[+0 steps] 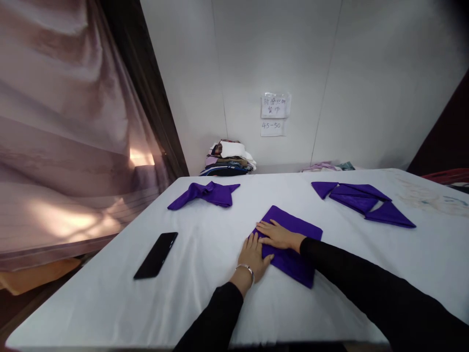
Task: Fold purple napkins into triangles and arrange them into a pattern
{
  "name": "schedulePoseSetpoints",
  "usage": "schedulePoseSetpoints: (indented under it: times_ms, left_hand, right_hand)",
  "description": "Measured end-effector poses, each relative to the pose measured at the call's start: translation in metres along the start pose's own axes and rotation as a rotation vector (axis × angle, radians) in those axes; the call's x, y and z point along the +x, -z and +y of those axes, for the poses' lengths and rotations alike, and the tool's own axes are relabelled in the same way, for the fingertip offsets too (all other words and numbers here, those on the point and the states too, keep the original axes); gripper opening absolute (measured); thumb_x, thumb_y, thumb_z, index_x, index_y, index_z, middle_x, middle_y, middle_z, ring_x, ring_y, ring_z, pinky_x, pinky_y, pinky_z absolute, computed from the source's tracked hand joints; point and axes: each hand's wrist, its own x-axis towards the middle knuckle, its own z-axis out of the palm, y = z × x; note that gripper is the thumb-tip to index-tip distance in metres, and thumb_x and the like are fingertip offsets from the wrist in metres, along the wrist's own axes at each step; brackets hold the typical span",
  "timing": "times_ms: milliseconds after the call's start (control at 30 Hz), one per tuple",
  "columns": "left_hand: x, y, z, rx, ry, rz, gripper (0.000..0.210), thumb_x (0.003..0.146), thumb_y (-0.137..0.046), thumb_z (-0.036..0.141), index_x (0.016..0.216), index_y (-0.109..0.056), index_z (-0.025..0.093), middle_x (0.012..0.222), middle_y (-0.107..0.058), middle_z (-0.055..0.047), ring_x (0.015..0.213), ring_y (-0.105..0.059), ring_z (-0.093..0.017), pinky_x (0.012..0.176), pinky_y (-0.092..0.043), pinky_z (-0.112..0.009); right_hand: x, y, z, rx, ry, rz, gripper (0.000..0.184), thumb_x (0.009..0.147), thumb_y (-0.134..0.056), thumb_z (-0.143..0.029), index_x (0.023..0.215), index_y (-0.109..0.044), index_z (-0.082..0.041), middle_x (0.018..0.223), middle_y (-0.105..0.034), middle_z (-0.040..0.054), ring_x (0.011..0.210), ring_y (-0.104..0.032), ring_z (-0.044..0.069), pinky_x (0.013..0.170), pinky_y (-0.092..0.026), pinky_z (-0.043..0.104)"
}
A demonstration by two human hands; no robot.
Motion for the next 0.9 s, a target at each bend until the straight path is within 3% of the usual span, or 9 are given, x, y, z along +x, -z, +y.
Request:
schedulePoseSetpoints:
  times_ms: [267, 467, 567, 667, 900]
  left_hand:
    - [-0.002, -0.007, -0.002, -0.023, -0.006, 0.021, 0.075, 0.084, -0.02, 0.061, 0.137, -0.03, 0.008, 0.146, -0.024, -0.014, 0.136, -0.013, -0.027, 0.11, -0.017, -0.044]
    - [-0.002, -0.007, -0.002, -0.019, 0.004, 0.005, 0.075, 0.085, -0.02, 0.061, 0.137, -0.031, 0.008, 0.146, -0.023, -0.014, 0.136, -0.013, -0.026, 0.11, -0.017, -0.044]
    - [-0.002, -0.004, -0.002, -0.014, 0.009, 0.001, 0.074, 0.085, -0.02, 0.061, 0.137, -0.03, 0.009, 0.146, -0.023, -0.014, 0.136, -0.013, -0.026, 0.11, -0.018, -0.043]
    - [-0.002, -0.001, -0.001, -0.002, 0.005, -0.009, 0.074, 0.085, -0.02, 0.06, 0.137, -0.03, 0.008, 0.146, -0.023, -0.014, 0.136, -0.014, -0.026, 0.11, -0.018, -0.043]
    - [0.009, 0.003, -0.011, 0.041, -0.046, -0.028, 0.069, 0.086, -0.026, 0.056, 0.137, -0.031, 0.009, 0.145, -0.025, -0.013, 0.135, -0.015, -0.025, 0.11, -0.017, -0.044]
  right_hand:
    - [0.011, 0.005, 0.072, -0.038, -0.164, 0.082, 0.065, 0.088, -0.019, -0.06, 0.141, -0.025, -0.022, 0.147, -0.023, 0.0067, 0.135, -0.016, 0.021, 0.107, -0.007, 0.049]
    - [0.011, 0.006, 0.108, -0.048, -0.302, 0.151, 0.063, 0.089, -0.021, -0.058, 0.139, -0.029, -0.022, 0.146, -0.024, 0.0067, 0.134, -0.017, 0.024, 0.106, -0.009, 0.052]
    - [0.006, 0.009, 0.122, -0.004, -0.354, 0.21, 0.057, 0.089, -0.025, -0.055, 0.135, -0.037, -0.023, 0.144, -0.031, 0.0057, 0.133, -0.022, 0.024, 0.106, -0.013, 0.049]
    - [-0.013, 0.012, 0.129, 0.031, -0.413, 0.28, 0.052, 0.09, -0.024, -0.049, 0.13, -0.045, -0.022, 0.137, -0.043, 0.0068, 0.127, -0.034, 0.023, 0.104, -0.024, 0.041]
    - [-0.102, 0.01, 0.114, -0.091, -0.476, 0.375, 0.037, 0.085, -0.041, -0.034, 0.113, -0.059, -0.017, 0.108, -0.061, 0.0114, 0.102, -0.053, 0.024, 0.089, -0.04, 0.034]
